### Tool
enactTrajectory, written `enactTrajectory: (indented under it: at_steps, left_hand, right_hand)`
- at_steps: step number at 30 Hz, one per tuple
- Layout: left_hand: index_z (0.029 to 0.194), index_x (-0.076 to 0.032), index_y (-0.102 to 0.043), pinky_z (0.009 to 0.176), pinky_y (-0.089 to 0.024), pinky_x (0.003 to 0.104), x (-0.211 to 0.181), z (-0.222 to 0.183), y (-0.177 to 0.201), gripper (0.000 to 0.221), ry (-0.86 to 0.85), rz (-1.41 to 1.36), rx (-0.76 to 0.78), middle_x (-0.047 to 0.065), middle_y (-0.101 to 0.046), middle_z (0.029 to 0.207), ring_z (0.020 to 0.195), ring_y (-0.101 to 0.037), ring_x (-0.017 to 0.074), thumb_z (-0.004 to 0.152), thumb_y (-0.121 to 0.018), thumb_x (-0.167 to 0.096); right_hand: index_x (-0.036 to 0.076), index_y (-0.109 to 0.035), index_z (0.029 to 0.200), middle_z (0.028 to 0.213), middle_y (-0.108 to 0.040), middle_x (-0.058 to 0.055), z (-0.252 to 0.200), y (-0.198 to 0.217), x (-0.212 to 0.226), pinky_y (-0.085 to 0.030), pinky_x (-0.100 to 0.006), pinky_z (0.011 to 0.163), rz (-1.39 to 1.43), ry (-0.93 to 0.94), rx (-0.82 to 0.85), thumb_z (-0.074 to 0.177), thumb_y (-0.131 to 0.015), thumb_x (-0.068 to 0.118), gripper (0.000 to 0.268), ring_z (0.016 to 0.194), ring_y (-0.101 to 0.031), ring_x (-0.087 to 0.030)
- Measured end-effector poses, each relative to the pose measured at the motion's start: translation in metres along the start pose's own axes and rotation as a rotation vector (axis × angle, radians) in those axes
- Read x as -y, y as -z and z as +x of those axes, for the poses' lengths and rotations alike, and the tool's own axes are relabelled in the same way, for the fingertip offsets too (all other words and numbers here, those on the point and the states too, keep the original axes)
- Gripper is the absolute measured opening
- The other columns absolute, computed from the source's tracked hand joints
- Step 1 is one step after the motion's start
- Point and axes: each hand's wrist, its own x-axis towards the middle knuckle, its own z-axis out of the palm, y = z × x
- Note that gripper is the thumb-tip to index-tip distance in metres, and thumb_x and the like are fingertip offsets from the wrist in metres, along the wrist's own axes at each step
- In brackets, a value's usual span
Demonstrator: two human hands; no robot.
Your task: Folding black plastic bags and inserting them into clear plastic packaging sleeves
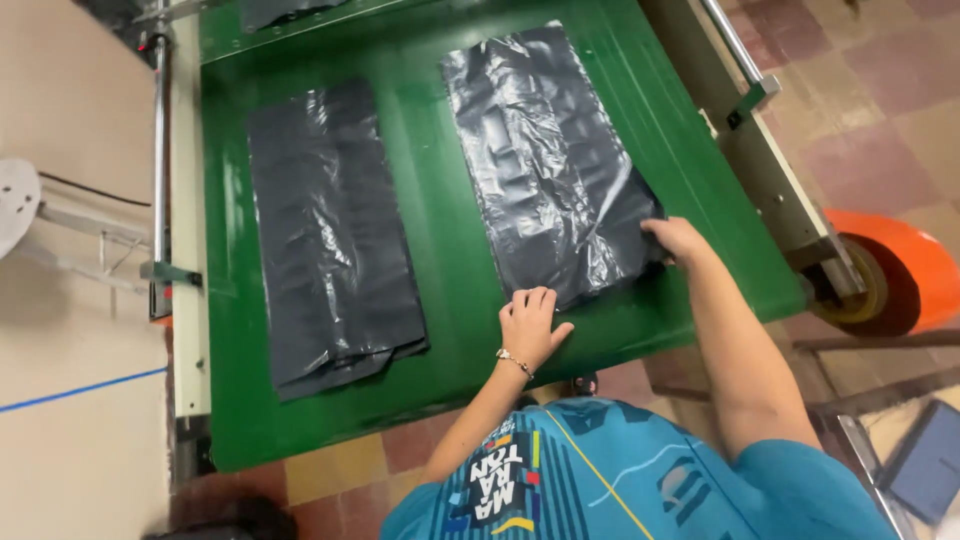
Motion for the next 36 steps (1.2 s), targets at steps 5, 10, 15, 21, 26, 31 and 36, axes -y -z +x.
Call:
enactTrajectory:
  at_steps: [5, 10, 15, 21, 26, 31, 36]
  left_hand:
    - [0.131, -0.019, -0.057, 0.090, -0.052, 0.045, 0.002, 0.004, 0.000, 0.066, -0.024, 0.037, -0.073, -0.002, -0.057, 0.126, 0.120, -0.050, 0.0210, 0.081, -0.069, -0.061]
    - [0.127, -0.022, -0.060, 0.086, -0.053, 0.042, 0.005, 0.004, 0.003, 0.063, -0.010, 0.049, -0.097, -0.005, -0.059, 0.123, 0.117, -0.052, 0.0194, 0.082, -0.064, -0.066]
    - [0.123, -0.023, -0.063, 0.077, -0.055, 0.038, 0.009, 0.001, 0.003, 0.057, -0.004, 0.098, -0.152, -0.007, -0.061, 0.119, 0.112, -0.055, 0.0184, 0.083, -0.062, -0.065]
    - [0.117, -0.022, -0.065, 0.069, -0.058, 0.035, 0.015, 0.001, 0.000, 0.052, -0.003, 0.091, -0.208, -0.005, -0.062, 0.113, 0.105, -0.058, 0.0199, 0.083, -0.065, -0.061]
    - [0.117, -0.021, -0.065, 0.069, -0.057, 0.035, 0.010, 0.002, 0.000, 0.053, 0.010, 0.111, -0.212, -0.005, -0.061, 0.113, 0.106, -0.058, 0.0200, 0.083, -0.064, -0.062]
    - [0.116, -0.022, -0.065, 0.069, -0.057, 0.035, 0.007, 0.004, 0.003, 0.053, 0.044, 0.105, -0.202, -0.006, -0.061, 0.112, 0.106, -0.058, 0.0194, 0.081, -0.066, -0.061]
    - [0.116, -0.021, -0.065, 0.072, -0.057, 0.036, 0.004, 0.001, 0.000, 0.056, 0.049, 0.103, -0.222, -0.004, -0.060, 0.111, 0.105, -0.057, 0.0213, 0.080, -0.067, -0.063]
  right_hand:
    - [0.004, -0.070, 0.121, 0.115, -0.066, -0.030, -0.026, -0.003, 0.011, -0.057, -0.065, 0.064, 0.049, -0.026, 0.057, 0.089, -0.077, 0.034, 0.045, 0.101, -0.067, -0.049]
    - [0.000, -0.072, 0.122, 0.125, -0.068, -0.030, -0.003, -0.006, 0.000, -0.055, -0.063, 0.089, -0.280, 0.079, 0.141, 0.089, -0.071, 0.044, 0.056, 0.122, -0.062, -0.047]
    - [0.011, -0.075, 0.119, 0.123, -0.071, -0.021, -0.071, 0.003, 0.046, -0.056, -0.057, 0.092, -0.255, 0.055, 0.142, 0.088, -0.066, 0.056, 0.055, 0.122, -0.063, -0.040]
    - [0.005, -0.071, 0.130, 0.129, -0.070, -0.026, -0.024, 0.006, 0.031, -0.053, -0.059, 0.100, -0.733, 0.097, 0.236, 0.092, -0.048, 0.072, 0.081, 0.126, -0.062, -0.044]
    - [0.010, -0.055, 0.148, 0.118, -0.074, -0.025, -0.079, -0.001, 0.063, -0.052, -0.056, 0.102, -0.930, 0.188, 0.360, 0.095, -0.043, 0.070, 0.081, 0.121, -0.067, -0.043]
    - [0.010, -0.034, 0.162, 0.100, -0.080, -0.022, -0.090, 0.016, 0.081, -0.050, -0.055, 0.102, -1.050, 0.156, 0.446, 0.094, -0.033, 0.077, 0.096, 0.096, -0.078, -0.037]
    - [0.003, -0.075, 0.121, 0.121, -0.074, -0.025, -0.084, 0.023, 0.050, -0.054, -0.054, 0.099, -0.833, 0.240, 0.302, 0.090, -0.050, 0.076, 0.082, 0.118, -0.068, -0.043]
